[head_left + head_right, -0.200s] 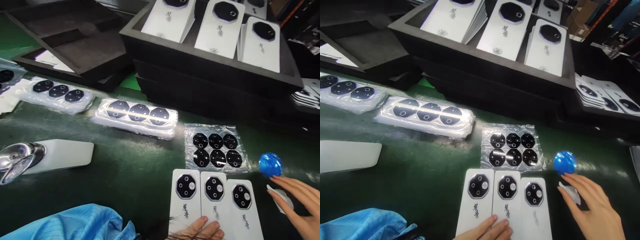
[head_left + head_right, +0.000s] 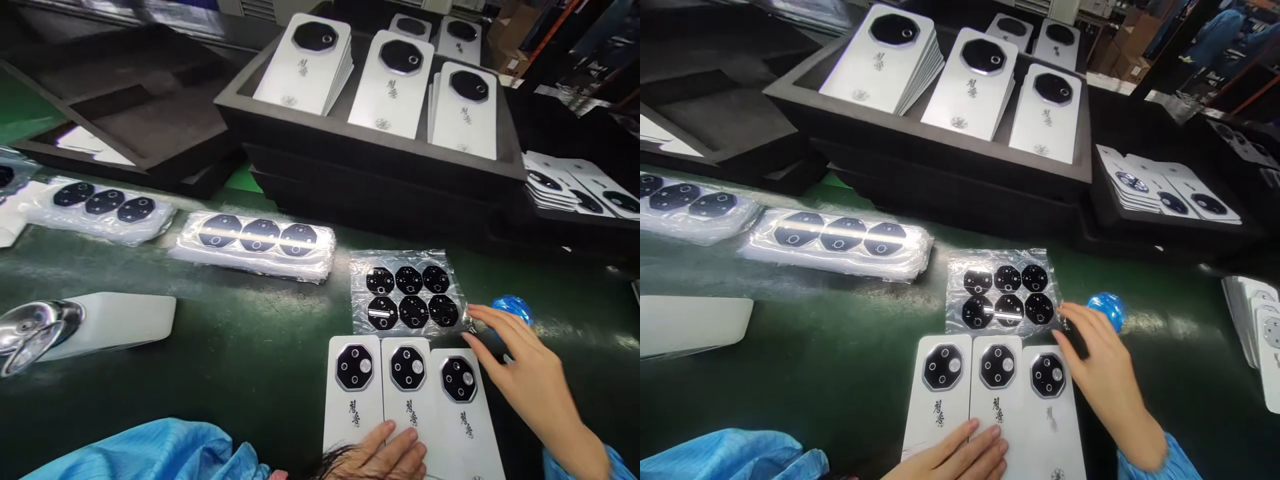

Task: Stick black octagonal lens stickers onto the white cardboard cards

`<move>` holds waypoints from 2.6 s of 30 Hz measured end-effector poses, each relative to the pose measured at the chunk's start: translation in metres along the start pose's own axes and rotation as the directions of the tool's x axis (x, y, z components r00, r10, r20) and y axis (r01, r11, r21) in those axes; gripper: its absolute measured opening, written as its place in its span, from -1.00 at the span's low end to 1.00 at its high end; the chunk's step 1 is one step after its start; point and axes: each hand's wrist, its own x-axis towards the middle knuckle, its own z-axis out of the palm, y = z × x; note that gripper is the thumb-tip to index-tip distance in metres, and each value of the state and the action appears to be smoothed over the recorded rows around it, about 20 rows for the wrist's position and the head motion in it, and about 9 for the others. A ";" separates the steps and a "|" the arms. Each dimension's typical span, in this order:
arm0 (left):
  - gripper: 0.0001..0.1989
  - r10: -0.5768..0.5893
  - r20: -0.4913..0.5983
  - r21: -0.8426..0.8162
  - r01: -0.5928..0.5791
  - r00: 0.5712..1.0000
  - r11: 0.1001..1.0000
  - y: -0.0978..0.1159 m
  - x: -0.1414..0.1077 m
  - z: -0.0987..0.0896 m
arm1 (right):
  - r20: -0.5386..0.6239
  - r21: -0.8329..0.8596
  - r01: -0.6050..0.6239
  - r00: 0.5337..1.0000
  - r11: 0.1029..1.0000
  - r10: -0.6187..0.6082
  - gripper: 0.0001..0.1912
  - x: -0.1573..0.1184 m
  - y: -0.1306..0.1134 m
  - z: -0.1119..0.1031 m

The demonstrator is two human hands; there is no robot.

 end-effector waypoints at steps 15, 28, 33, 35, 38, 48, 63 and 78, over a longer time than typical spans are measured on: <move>-0.72 -0.048 0.071 -0.038 0.051 0.996 0.998 0.001 0.017 -0.025 | 0.218 0.273 -0.130 0.973 0.953 0.070 -0.67 0.019 0.006 0.025; -0.74 -0.054 -0.062 -0.216 0.039 0.997 0.976 -0.013 0.051 -0.032 | 0.375 0.389 -0.367 0.901 0.845 0.219 -0.52 0.036 0.010 0.022; -0.70 -0.259 -0.089 -0.142 0.245 0.962 0.959 -0.057 0.052 -0.044 | 0.387 0.380 -0.371 0.896 0.847 0.218 -0.48 0.034 0.012 0.021; -0.69 -0.423 -0.038 -0.023 0.422 0.905 0.906 -0.079 0.048 -0.046 | 0.392 0.384 -0.361 0.897 0.850 0.204 -0.47 0.033 0.014 0.020; -0.69 -0.508 0.025 0.064 0.506 0.861 0.860 -0.101 0.042 -0.044 | 0.391 0.393 -0.327 0.905 0.859 0.166 -0.48 0.033 0.016 0.018; -0.69 -0.550 0.108 0.130 0.537 0.828 0.834 -0.114 0.051 -0.034 | 0.350 0.404 -0.156 0.937 0.901 0.005 -0.52 0.027 0.015 0.012; -0.71 -0.617 0.118 0.071 0.613 0.778 0.787 -0.117 0.064 -0.034 | 0.362 0.344 -0.167 0.932 0.924 0.034 -0.52 0.021 0.015 0.008; -0.85 -0.555 0.542 -0.746 0.665 0.631 0.028 -0.073 0.115 -0.055 | 0.204 0.562 0.151 0.928 0.813 -0.313 -0.44 0.002 0.009 -0.034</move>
